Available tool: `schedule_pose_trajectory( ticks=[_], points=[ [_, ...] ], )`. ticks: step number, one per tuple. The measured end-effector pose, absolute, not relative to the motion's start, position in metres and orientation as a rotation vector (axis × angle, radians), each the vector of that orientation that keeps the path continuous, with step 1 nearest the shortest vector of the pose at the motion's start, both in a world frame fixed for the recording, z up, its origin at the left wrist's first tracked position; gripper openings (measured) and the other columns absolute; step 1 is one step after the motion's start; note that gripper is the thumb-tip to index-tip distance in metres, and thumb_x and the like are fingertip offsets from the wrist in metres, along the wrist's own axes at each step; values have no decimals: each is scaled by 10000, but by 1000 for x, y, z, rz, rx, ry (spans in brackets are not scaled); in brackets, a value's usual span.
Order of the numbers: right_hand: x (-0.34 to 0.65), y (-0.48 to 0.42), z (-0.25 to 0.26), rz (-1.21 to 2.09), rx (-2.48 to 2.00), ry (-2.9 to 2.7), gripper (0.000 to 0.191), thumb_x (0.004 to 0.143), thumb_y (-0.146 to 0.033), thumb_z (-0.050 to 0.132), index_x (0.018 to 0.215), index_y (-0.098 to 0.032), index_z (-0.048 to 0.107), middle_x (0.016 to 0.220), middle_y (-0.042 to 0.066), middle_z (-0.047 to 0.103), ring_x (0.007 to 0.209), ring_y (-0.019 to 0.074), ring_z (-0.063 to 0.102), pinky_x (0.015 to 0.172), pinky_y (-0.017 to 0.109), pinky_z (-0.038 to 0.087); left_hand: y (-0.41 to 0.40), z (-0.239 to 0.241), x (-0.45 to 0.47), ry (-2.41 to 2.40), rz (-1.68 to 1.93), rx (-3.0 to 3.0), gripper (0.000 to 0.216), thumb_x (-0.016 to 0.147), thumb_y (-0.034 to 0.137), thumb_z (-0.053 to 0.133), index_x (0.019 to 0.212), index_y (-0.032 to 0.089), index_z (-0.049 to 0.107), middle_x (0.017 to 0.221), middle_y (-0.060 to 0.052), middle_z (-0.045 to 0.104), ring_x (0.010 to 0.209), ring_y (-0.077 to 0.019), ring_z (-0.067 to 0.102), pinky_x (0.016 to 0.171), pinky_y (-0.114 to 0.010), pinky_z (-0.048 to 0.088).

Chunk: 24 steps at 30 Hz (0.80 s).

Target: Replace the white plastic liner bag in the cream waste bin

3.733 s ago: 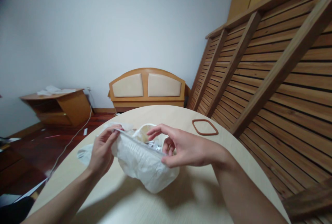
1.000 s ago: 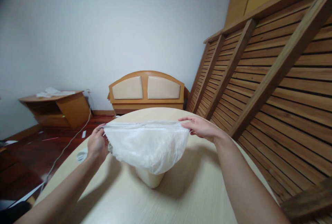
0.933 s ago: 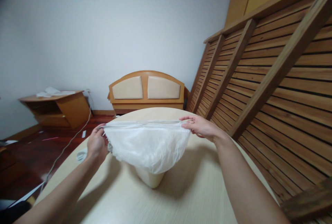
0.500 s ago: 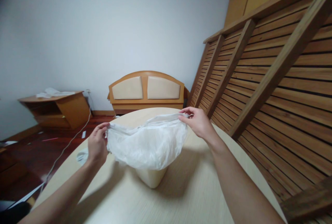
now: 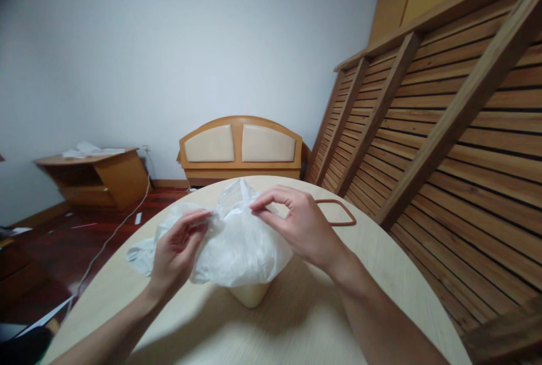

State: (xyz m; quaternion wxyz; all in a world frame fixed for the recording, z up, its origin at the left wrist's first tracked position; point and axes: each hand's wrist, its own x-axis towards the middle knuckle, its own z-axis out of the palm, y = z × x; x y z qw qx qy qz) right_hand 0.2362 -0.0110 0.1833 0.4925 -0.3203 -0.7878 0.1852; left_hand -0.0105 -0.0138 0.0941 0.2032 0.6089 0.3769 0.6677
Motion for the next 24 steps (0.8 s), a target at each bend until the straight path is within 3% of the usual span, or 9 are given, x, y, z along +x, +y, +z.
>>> schedule_pose_trajectory(
  ticks=[4, 9, 13, 17, 21, 24],
  points=[
    [252, 7, 182, 501, -851, -1649, 199, 855, -434, 722, 849, -236, 706, 1173, 81, 753, 1118, 260, 692, 978, 430, 545, 2, 93, -22, 1177, 2027, 1582, 138, 795, 261, 673, 891, 208, 757, 935, -63, 735, 919, -222, 678, 879, -345, 547],
    [284, 47, 171, 537, -935, -1340, 349, 810, -547, 728, 914, -250, 576, 973, 93, 779, 912, 250, 743, 761, 375, 608, 26, 90, -42, 1292, 2105, 1329, 174, 782, 308, 660, 906, 193, 701, 859, -32, 688, 787, -175, 630, 727, -269, 505],
    [305, 70, 158, 531, -1026, -1278, 316, 825, -521, 695, 966, -273, 561, 872, 69, 758, 824, 253, 737, 667, 353, 599, 41, 80, -55, 1298, 2073, 1134, 252, 756, 344, 669, 956, 190, 669, 794, 5, 623, 653, -130, 532, 582, -215, 410],
    [316, 83, 143, 502, -1145, -1308, 302, 833, -523, 659, 980, -269, 586, 810, 55, 742, 693, 230, 703, 555, 322, 550, 50, 71, -62, 1309, 2015, 1072, 306, 735, 380, 670, 964, 176, 660, 767, 12, 600, 602, -120, 476, 544, -212, 353],
    [324, 93, 129, 449, -1250, -1410, 285, 809, -515, 664, 889, -244, 631, 722, 38, 717, 628, 211, 661, 548, 310, 513, 49, 72, -62, 1323, 2034, 1088, 264, 755, 361, 664, 950, 184, 659, 778, 10, 601, 632, -134, 502, 581, -224, 389],
    [329, 95, 125, 404, -1295, -1453, 261, 785, -485, 697, 819, -227, 671, 751, 53, 728, 702, 227, 672, 637, 332, 527, 44, 79, -59, 1337, 2098, 1145, 198, 803, 328, 626, 951, 199, 654, 786, 9, 594, 687, -151, 538, 636, -231, 427]
  ],
)
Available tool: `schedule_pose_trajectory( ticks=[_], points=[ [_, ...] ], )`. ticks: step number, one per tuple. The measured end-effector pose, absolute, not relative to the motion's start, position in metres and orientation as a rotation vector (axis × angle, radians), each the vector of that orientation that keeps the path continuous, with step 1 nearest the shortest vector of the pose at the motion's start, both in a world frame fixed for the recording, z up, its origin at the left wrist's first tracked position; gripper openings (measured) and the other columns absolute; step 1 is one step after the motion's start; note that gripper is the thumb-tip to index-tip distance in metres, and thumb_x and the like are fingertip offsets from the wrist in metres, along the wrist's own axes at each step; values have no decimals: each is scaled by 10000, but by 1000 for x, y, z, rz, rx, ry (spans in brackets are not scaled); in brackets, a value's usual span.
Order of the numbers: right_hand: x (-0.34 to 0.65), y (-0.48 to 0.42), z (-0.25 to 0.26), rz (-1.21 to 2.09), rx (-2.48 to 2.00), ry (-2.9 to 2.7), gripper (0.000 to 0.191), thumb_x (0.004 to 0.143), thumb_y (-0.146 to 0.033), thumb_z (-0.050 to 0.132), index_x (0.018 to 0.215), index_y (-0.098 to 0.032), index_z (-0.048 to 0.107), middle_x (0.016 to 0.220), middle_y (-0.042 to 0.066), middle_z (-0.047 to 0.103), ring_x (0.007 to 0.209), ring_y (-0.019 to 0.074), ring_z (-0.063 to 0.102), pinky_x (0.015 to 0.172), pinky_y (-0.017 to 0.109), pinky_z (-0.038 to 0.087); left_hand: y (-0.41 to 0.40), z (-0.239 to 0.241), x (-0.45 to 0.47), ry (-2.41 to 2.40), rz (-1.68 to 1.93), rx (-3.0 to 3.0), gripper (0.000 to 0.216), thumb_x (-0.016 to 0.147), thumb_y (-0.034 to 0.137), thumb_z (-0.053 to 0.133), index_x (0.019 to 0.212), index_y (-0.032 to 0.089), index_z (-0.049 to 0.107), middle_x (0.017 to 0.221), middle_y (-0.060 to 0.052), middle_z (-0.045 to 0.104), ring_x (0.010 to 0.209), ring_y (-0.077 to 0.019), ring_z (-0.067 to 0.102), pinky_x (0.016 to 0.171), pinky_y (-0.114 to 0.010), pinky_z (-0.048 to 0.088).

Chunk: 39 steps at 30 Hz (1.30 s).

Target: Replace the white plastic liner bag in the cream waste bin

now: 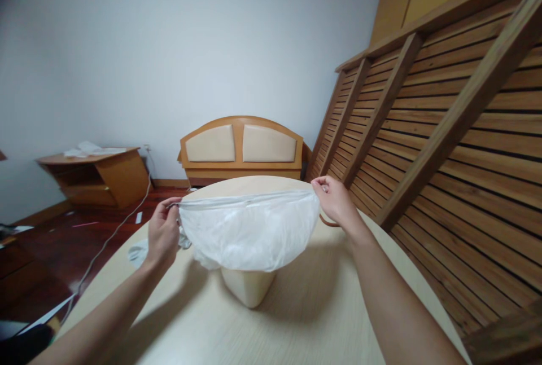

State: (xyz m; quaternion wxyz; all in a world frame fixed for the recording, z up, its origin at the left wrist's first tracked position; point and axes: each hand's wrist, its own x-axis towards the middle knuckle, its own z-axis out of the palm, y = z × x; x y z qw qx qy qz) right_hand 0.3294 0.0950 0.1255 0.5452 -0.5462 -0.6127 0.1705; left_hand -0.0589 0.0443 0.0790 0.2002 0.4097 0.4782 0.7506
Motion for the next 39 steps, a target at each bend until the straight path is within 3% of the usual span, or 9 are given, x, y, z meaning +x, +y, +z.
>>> schedule_pose_trajectory(
  ticks=[8, 13, 19, 24, 29, 31, 33, 35, 39],
  points=[
    [291, 57, 149, 200, -1231, -1875, 274, 915, -469, 603, 1022, -243, 716, 1100, 73, 751, 1051, 264, 688, 976, 435, 509, 19, 93, -42, 1293, 2426, 1439, 85, 891, 267, 583, 935, 203, 617, 894, -19, 641, 831, -169, 615, 774, -265, 475],
    [259, 39, 149, 168, -941, -2182, 302, 899, -355, 665, 1183, -254, 649, 1294, 84, 669, 1333, 273, 533, 1142, 470, 384, 6, 96, -32, 1110, 2526, 1503, 95, 933, 309, 590, 913, 216, 585, 815, -1, 635, 770, -159, 626, 755, -282, 487],
    [256, 47, 138, 269, -918, -2196, 218, 926, -251, 615, 1142, -229, 589, 1190, 73, 681, 1149, 232, 627, 1020, 406, 463, 1, 100, -27, 857, 2536, 1500, 118, 942, 322, 592, 903, 226, 538, 739, 29, 599, 686, -142, 602, 717, -282, 489],
    [257, 49, 138, 327, -915, -2163, 137, 914, -207, 605, 1051, -213, 606, 1064, 55, 692, 1014, 213, 653, 916, 364, 491, 12, 97, -34, 978, 2478, 1425, 134, 924, 338, 579, 923, 208, 546, 733, 26, 606, 679, -138, 598, 696, -260, 486],
    [257, 47, 143, 277, -883, -2120, 115, 948, -204, 558, 1007, -210, 656, 1036, 57, 717, 1002, 210, 661, 921, 359, 490, 33, 85, -49, 1194, 2179, 1166, 168, 885, 354, 559, 941, 198, 590, 728, 32, 586, 578, -112, 523, 521, -200, 383],
    [259, 48, 145, 251, -879, -2109, 136, 958, -213, 550, 1025, -207, 668, 1039, 61, 724, 995, 210, 665, 918, 358, 493, 38, 84, -53, 1237, 2091, 1189, 174, 874, 318, 527, 963, 191, 605, 840, -8, 665, 692, -142, 608, 585, -214, 446],
    [261, 49, 146, 225, -874, -2092, 144, 960, -216, 546, 1025, -205, 675, 1035, 63, 726, 986, 210, 666, 910, 354, 497, 39, 93, -51, 1221, 2123, 1350, 215, 869, 282, 511, 1030, 182, 614, 1077, -70, 707, 952, -194, 665, 796, -282, 519],
    [262, 49, 146, 221, -869, -2070, 148, 960, -217, 546, 1032, -205, 676, 1036, 63, 726, 981, 209, 669, 902, 350, 500, 33, 111, -44, 1174, 2194, 1623, 267, 887, 276, 530, 1124, 180, 606, 1231, -104, 675, 1124, -225, 634, 985, -360, 483],
    [262, 48, 148, 269, -879, -2038, 144, 969, -248, 560, 1049, -207, 672, 1034, 57, 731, 962, 200, 678, 883, 331, 506, 13, 160, -15, 1269, 1795, 2393, 230, 901, 237, 588, 1122, 201, 642, 1153, -81, 709, 1126, -245, 623, 1049, -428, 433]
  ],
)
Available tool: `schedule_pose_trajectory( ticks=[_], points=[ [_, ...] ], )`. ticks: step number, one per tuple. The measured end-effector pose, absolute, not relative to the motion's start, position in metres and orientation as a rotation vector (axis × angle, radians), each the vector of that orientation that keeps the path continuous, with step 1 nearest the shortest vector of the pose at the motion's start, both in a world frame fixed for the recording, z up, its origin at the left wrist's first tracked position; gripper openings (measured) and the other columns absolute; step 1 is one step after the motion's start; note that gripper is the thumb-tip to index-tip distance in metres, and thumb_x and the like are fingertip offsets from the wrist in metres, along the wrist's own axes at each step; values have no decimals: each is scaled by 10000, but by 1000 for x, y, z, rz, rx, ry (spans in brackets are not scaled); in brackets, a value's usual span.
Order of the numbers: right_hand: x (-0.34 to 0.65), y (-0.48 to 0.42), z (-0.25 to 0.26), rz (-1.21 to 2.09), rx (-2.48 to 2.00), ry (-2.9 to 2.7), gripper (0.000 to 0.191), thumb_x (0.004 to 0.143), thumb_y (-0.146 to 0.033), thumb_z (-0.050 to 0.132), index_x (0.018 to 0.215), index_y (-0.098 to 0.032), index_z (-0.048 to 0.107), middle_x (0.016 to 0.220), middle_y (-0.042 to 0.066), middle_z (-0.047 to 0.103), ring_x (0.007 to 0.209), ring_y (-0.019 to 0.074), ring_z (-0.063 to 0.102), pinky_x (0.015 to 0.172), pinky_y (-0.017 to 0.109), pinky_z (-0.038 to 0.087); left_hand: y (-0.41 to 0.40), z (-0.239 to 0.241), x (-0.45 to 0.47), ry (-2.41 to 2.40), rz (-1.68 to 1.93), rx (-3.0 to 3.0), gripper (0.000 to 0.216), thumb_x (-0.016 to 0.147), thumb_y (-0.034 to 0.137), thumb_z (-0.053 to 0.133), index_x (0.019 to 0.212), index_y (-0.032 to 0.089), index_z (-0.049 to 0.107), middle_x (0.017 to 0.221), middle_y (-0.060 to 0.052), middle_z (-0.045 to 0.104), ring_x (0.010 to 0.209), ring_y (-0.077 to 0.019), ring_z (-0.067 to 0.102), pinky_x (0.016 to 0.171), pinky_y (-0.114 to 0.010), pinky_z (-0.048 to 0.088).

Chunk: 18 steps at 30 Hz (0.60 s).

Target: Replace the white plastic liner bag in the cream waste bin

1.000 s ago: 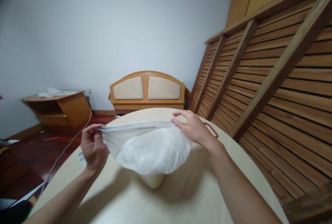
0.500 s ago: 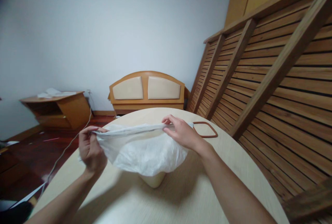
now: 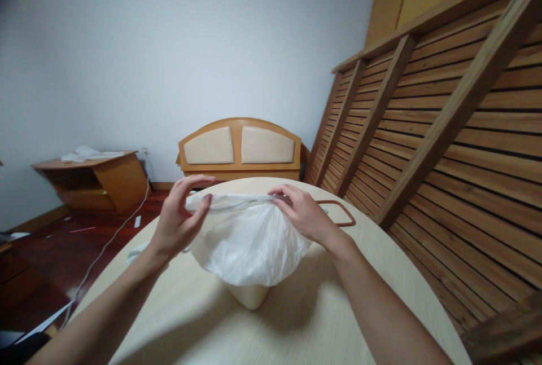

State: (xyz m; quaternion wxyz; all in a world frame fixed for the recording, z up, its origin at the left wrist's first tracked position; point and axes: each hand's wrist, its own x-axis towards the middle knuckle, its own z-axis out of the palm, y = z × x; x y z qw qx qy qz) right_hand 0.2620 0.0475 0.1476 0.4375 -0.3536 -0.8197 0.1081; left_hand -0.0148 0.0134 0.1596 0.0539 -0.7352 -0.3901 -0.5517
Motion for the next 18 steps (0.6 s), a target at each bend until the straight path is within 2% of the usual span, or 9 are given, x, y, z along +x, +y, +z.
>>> schedule_pose_trajectory(
  ticks=[2, 6, 9, 11, 15, 18],
  points=[
    [262, 47, 148, 293, -881, -2026, 147, 976, -270, 566, 1061, -213, 672, 1037, 50, 732, 964, 195, 678, 882, 322, 504, 8, 177, 1, -1115, -1334, -2402, 202, 899, 222, 615, 1097, 222, 653, 1145, -62, 724, 1121, -251, 624, 1059, -455, 417],
    [262, 46, 150, 310, -878, -2010, 163, 982, -300, 573, 1082, -218, 673, 1039, 45, 731, 965, 191, 675, 881, 313, 504, 14, 181, 19, -1144, -987, -2551, 261, 870, 235, 707, 1126, 248, 657, 1154, -43, 743, 1090, -266, 656, 1018, -466, 446],
    [263, 44, 154, 306, -881, -2027, 165, 981, -292, 571, 1082, -211, 673, 1050, 50, 731, 984, 194, 673, 898, 315, 503, 26, 172, 20, -1239, -926, -2526, 301, 861, 196, 716, 1152, 245, 658, 1147, -55, 751, 1056, -272, 684, 994, -455, 469],
    [263, 41, 156, 301, -889, -2044, 162, 980, -288, 571, 1075, -210, 677, 1056, 51, 732, 997, 195, 671, 909, 319, 501, 31, 169, 17, -1286, -903, -2536, 312, 860, 187, 714, 1163, 241, 659, 1127, -61, 757, 1015, -269, 702, 920, -406, 508],
    [262, 36, 159, 277, -931, -2070, 173, 986, -297, 555, 1068, -213, 683, 1062, 52, 736, 1009, 200, 672, 912, 328, 499, 35, 171, 12, -1330, -893, -2556, 143, 910, 197, 657, 1038, 238, 704, 1028, -53, 774, 945, -257, 720, 809, -341, 514],
    [259, 30, 165, 245, -983, -2094, 202, 963, -321, 590, 1117, -220, 673, 1108, 54, 732, 1016, 208, 674, 901, 332, 500, 32, 174, 11, -1412, -1000, -2512, 103, 919, 193, 639, 979, 229, 714, 980, -51, 781, 890, -249, 725, 743, -316, 494]
  ],
)
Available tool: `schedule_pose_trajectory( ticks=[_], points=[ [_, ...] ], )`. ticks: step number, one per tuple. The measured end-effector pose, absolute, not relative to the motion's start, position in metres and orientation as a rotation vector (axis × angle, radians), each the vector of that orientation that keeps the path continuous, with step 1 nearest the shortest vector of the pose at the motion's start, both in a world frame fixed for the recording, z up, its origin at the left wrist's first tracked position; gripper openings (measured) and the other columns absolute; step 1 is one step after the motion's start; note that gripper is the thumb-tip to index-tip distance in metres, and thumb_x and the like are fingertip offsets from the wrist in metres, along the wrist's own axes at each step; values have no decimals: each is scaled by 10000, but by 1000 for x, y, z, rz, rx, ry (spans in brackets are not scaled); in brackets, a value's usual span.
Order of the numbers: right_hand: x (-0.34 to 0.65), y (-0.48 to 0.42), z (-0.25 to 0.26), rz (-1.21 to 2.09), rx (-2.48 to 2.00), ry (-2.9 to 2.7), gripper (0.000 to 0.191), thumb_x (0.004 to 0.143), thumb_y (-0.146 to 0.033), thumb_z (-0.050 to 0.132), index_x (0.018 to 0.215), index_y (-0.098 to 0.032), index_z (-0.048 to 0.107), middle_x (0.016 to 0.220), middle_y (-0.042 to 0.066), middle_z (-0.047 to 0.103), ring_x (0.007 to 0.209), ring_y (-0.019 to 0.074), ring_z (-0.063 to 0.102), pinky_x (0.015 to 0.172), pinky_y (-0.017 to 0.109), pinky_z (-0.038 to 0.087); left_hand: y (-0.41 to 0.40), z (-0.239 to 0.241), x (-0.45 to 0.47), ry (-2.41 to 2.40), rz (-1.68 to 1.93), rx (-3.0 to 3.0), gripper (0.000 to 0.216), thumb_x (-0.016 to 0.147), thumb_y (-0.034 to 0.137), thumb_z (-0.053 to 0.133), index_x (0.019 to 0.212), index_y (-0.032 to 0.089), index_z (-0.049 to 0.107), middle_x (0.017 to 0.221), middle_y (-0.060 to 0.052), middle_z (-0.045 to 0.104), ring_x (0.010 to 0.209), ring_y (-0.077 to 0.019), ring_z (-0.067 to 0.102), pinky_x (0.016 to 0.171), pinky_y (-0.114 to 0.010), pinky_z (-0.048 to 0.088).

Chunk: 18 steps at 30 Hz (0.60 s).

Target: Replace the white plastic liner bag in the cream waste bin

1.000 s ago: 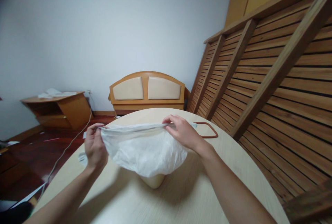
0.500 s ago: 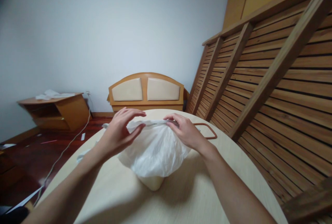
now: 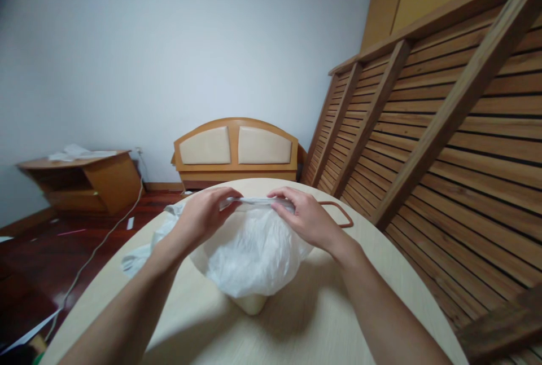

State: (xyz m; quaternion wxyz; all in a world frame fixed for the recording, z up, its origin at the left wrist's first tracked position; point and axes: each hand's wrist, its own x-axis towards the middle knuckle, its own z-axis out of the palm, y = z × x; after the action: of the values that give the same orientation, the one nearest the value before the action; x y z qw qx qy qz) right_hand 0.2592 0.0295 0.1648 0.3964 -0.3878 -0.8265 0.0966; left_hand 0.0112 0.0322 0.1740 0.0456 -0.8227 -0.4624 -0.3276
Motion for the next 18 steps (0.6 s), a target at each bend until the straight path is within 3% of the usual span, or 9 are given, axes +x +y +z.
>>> schedule_pose_trajectory(
  ticks=[3, 8, 14, 18],
  points=[
    [253, 22, 176, 241, -1043, -2137, 286, 912, -330, 662, 1183, -239, 658, 1140, 40, 727, 989, 206, 678, 865, 321, 505, 30, 176, 13, -1480, -1231, -2545, 73, 899, 214, 660, 954, 222, 707, 915, -38, 786, 804, -217, 721, 680, -282, 472],
    [241, 8, 196, 241, -1139, -2165, 206, 937, -326, 615, 1105, -249, 705, 1024, 14, 757, 877, 188, 689, 774, 290, 491, 28, 176, 19, -1440, -1726, -2700, 106, 879, 281, 664, 853, 180, 685, 811, -45, 768, 733, -182, 709, 653, -249, 484],
    [231, 1, 193, 209, -1205, -1940, 220, 936, -375, 603, 1048, -226, 719, 800, 21, 740, 717, 191, 676, 655, 286, 479, 19, 178, 25, -1434, -1708, -2636, 190, 882, 348, 668, 822, 182, 738, 808, -44, 758, 720, -170, 660, 636, -248, 455],
    [224, -2, 190, 464, -1130, -1843, 277, 913, -392, 622, 1111, -211, 689, 731, 16, 729, 652, 192, 684, 555, 269, 481, 16, 175, 31, -1437, -1744, -2688, 215, 874, 373, 680, 816, 176, 746, 764, -48, 751, 683, -172, 650, 599, -246, 456]
  ],
)
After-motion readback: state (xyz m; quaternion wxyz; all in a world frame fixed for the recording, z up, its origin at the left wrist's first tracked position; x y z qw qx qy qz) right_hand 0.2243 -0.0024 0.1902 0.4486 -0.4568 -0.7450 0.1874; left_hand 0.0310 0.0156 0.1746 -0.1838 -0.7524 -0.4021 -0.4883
